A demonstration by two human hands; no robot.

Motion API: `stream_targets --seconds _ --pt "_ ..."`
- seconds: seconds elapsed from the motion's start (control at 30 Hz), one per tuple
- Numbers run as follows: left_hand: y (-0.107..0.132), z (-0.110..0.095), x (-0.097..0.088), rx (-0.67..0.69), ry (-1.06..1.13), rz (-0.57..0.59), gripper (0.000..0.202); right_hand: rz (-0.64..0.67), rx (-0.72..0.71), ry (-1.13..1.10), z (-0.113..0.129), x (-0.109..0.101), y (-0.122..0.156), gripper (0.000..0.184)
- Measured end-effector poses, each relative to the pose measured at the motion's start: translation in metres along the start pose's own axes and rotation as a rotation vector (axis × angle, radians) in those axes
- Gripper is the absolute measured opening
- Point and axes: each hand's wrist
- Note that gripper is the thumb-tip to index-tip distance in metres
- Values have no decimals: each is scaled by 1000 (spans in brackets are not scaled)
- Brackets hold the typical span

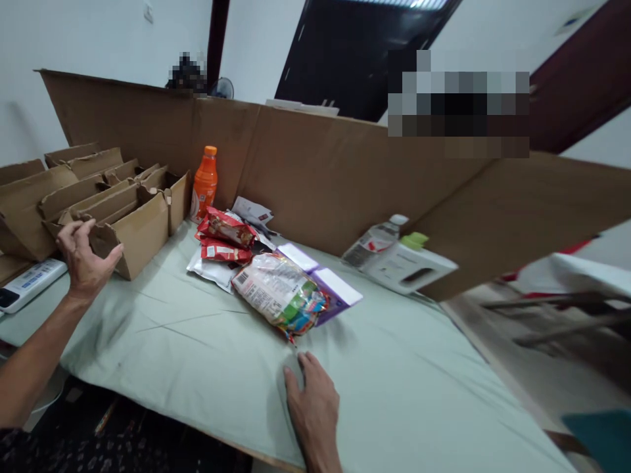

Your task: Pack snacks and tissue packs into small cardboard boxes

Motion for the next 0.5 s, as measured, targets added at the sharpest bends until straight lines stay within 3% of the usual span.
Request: stream_targets --seconds 0.13,0.2,0.27,0.37,0.5 --pt "-28 -8 9 77 -13 58 34 -16 5 -5 2 -1 -1 73" --pt "-33 -7 10 81 10 77 16 -16 16 -14 3 -1 -2 74" --pt "-32 -3 6 76 31 66 11 -12 26 -26 4 -2 -2 74" --pt "-21 6 -13 79 56 63 12 -11 41 -47 5 -2 -3 77" --pt "-5 20 -57 102 164 142 13 1 95 -84 7 -3 -5 76"
Point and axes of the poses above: each hand's wrist, its own y-axis away from the middle knuckle, its own x-axis out of the palm, z = x × y, and after that the axes turned 14 degrees about -y, right-handed
